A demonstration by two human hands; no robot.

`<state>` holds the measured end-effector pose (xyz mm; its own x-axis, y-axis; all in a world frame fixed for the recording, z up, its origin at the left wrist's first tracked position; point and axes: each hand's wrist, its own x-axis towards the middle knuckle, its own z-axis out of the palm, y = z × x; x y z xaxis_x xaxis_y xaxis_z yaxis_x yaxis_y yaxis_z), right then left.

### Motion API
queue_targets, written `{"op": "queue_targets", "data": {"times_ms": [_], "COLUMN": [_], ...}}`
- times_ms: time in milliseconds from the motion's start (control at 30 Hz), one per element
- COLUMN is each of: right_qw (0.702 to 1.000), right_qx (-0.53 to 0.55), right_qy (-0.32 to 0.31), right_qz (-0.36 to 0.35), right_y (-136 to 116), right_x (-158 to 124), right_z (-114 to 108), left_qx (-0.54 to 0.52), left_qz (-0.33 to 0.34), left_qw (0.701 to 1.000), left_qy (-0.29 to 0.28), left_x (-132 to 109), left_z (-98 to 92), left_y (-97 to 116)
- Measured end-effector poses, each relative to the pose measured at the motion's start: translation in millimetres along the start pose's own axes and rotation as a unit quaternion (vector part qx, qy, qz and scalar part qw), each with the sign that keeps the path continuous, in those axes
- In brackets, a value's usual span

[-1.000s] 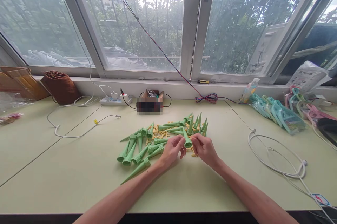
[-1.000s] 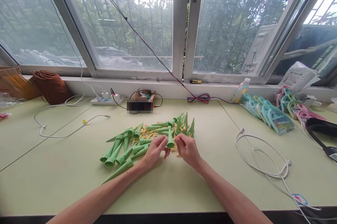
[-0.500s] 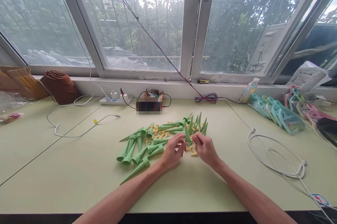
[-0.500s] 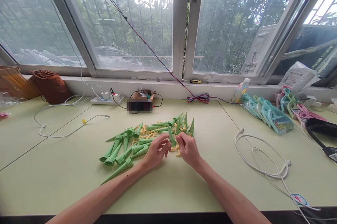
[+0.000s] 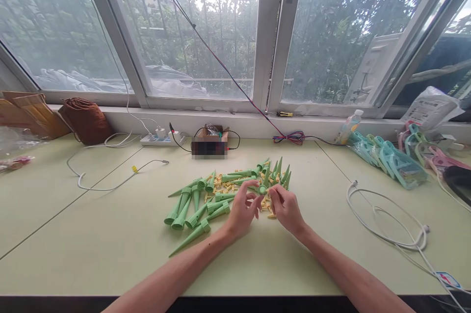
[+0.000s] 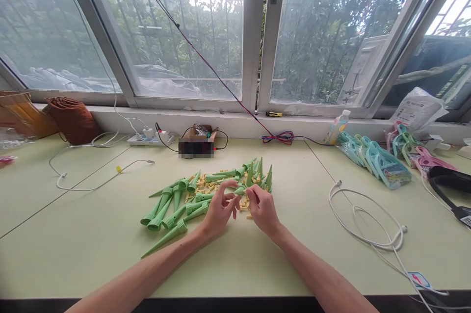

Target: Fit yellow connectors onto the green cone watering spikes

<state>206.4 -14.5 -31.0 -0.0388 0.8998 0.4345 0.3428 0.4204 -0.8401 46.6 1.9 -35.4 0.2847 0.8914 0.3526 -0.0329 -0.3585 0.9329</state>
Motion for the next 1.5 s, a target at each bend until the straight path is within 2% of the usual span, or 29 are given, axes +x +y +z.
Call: {"op": "queue_targets", "data": {"times_ms": [133,267,367,467,600,833,933,1133,1300,1500], "right_qw": [0.999,0.998,0.996,0.993,0.993,0.997,0.998,0.998,0.999,0.999], "right_qx": [-0.004,-0.035,-0.056,-0.069,-0.065,-0.051,-0.043,-0.037,-0.005,0.037], "right_qy": [0.027,0.004,-0.023,-0.027,-0.030,-0.035,-0.038,-0.039,-0.041,0.006], "right_qz": [-0.017,-0.046,-0.071,-0.096,-0.092,-0.055,-0.041,-0.024,-0.005,-0.002], "right_y": [0.1,-0.5,-1.7,-1.6,0.5,2.7,4.1,6.1,6.1,10.2], "right_x": [-0.4,-0.2,0.0,0.1,-0.3,-2.0,-2.1,-2.5,-3.5,-4.5], "right_z": [-0.7,-1.5,-1.1,-0.4,0.3,1.2,1.8,3.5,5.1,6.6], "left_qx": [-0.082,-0.130,-0.130,-0.119,-0.104,-0.063,-0.014,0.082,0.035,-0.096], "left_qz": [-0.036,-0.083,-0.101,-0.108,-0.089,-0.050,-0.039,0.024,0.010,0.002], "left_qw": [0.996,0.988,0.985,0.985,0.989,0.995,0.998,0.996,0.999,0.995], "left_qy": [0.019,-0.020,-0.051,-0.057,-0.047,-0.062,-0.046,-0.016,-0.017,0.011], "left_x": [3.8,4.9,4.0,2.9,1.8,-1.3,-2.1,-2.6,-3.3,0.7], "left_z": [0.5,-1.7,-3.2,-4.0,-4.3,-4.6,-4.4,-4.0,-2.4,-0.5], "left_y": [5.0,15.1,19.5,19.0,13.6,2.0,2.7,5.4,-0.3,5.3]}}
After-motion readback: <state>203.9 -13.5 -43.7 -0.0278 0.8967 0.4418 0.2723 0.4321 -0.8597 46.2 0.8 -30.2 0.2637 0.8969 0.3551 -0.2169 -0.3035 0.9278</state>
